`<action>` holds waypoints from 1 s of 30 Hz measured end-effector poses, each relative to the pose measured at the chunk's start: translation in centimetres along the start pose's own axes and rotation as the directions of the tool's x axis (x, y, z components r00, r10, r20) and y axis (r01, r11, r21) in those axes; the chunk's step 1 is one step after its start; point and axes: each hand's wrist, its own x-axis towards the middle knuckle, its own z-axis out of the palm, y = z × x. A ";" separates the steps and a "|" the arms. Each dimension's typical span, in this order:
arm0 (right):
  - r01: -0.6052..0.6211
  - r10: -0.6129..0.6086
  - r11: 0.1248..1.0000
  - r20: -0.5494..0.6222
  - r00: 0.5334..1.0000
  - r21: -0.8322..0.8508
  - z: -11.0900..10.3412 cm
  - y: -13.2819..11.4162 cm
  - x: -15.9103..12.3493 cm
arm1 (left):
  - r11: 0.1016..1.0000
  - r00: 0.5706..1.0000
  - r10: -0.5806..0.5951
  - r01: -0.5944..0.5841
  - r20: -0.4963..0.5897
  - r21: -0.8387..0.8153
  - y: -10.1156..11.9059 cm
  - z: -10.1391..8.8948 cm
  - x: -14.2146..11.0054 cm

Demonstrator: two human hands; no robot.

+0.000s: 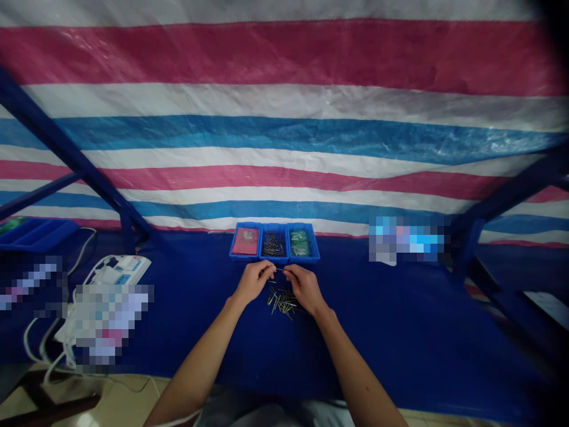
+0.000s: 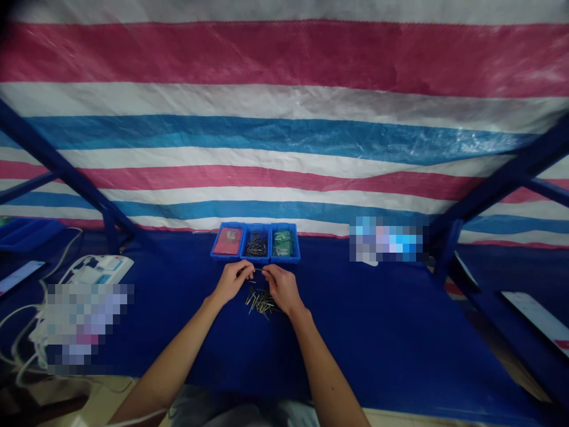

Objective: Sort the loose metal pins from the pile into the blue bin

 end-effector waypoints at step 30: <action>0.011 -0.011 1.000 -0.014 1.000 0.000 0.0 0.2 0.0 | 1.000 1.000 -0.002 0.002 -0.023 0.004 -0.1 0.1 0.0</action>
